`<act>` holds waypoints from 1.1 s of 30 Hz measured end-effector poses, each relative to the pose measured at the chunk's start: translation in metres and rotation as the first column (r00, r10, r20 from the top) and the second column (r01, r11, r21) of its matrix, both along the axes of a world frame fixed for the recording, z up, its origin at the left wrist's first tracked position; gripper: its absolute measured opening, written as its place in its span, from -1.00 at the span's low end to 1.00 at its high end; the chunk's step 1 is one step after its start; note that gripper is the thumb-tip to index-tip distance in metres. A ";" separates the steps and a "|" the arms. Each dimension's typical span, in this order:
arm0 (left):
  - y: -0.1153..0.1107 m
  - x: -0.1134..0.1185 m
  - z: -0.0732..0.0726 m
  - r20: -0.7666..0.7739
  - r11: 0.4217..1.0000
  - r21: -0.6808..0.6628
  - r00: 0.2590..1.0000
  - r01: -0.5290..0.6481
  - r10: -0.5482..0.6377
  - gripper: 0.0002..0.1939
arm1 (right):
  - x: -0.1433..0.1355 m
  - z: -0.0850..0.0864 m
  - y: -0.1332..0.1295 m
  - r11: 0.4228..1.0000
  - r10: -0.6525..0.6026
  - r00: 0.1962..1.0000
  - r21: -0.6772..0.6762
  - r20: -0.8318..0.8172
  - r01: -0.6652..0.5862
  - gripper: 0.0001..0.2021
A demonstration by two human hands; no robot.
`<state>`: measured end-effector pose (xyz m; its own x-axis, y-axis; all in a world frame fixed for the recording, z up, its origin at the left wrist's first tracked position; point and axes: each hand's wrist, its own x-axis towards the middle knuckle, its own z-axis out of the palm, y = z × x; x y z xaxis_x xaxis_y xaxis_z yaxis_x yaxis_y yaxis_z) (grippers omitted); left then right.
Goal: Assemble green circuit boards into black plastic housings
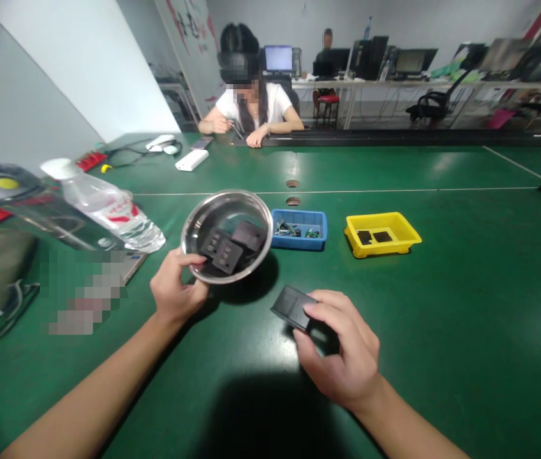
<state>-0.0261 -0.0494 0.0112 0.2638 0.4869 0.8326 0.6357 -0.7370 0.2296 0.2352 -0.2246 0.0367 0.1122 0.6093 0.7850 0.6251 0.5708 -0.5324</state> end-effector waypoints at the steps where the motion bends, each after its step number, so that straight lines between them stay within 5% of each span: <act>1: 0.009 -0.007 0.000 0.016 0.997 -0.043 0.998 -0.059 0.060 -0.92 | -0.002 -0.001 0.002 1.000 0.006 0.999 -0.024 0.045 -0.005 -0.56; 10: 0.051 -0.043 -0.001 -0.004 0.833 -0.435 0.926 -0.342 0.378 -0.76 | -0.013 -0.019 0.014 0.945 0.300 0.892 -0.229 0.337 -0.231 -0.78; 14: 0.052 -0.043 -0.002 -0.028 0.778 -0.521 0.918 -0.351 0.395 -0.76 | -0.016 -0.027 0.014 0.904 0.411 0.843 -0.277 0.348 -0.326 -0.71; 19: 0.050 -0.039 -0.003 -0.042 0.782 -0.546 0.942 -0.301 0.333 -0.72 | -0.019 -0.028 0.012 0.855 0.504 0.836 -0.263 0.217 -0.447 -0.65; 22: 0.049 -0.037 -0.005 -0.026 0.813 -0.518 0.955 -0.266 0.296 -0.70 | -0.014 -0.030 0.014 0.901 0.392 0.915 -0.242 0.100 -0.359 -0.68; 25: 0.043 -0.033 -0.006 0.003 0.857 -0.458 0.964 -0.234 0.264 -0.75 | 0.002 -0.038 0.028 0.954 0.126 0.987 -0.286 0.104 -0.092 -0.69; 29: 0.025 -0.020 -0.003 0.013 0.933 -0.348 0.995 -0.091 0.102 -0.85 | 0.035 -0.050 0.065 0.931 -0.115 0.977 -0.323 0.181 0.169 -0.58; 33: -0.005 0.004 0.000 -0.060 0.955 -0.258 0.984 0.147 -0.168 -0.87 | 0.059 -0.053 0.104 0.900 -0.159 0.958 -0.364 0.240 0.241 -0.61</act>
<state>-0.0221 -0.0542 0.0116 0.4150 0.6245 0.6616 0.5404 -0.7542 0.3730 0.2945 -0.1205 -0.0164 0.1303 0.8494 0.5115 0.8201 0.1976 -0.5370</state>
